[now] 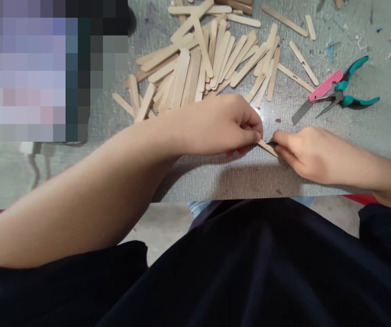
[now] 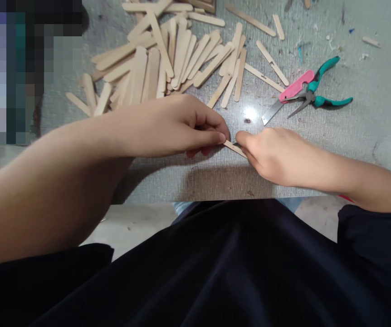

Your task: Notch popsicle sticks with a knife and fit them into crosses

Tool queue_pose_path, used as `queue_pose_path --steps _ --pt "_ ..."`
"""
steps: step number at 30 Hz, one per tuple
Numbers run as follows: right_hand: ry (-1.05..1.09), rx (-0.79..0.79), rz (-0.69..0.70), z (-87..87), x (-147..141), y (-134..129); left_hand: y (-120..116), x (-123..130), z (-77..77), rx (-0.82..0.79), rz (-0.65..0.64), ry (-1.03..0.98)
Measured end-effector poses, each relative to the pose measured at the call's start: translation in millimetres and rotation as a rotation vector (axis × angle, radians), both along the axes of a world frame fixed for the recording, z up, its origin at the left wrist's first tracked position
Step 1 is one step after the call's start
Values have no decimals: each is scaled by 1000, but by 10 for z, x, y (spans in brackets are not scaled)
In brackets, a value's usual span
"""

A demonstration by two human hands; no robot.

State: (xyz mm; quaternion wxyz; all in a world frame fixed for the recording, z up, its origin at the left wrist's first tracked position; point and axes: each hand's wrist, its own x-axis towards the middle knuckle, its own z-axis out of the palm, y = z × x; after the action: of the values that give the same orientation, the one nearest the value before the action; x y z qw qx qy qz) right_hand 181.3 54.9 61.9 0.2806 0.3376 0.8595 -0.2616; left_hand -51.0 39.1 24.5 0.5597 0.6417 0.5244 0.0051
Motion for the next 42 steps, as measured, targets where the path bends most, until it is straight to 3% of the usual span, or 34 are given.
queue_pose_path --steps 42 --pt "40 24 6 -13 35 -30 -18 -41 -81 106 -22 -66"
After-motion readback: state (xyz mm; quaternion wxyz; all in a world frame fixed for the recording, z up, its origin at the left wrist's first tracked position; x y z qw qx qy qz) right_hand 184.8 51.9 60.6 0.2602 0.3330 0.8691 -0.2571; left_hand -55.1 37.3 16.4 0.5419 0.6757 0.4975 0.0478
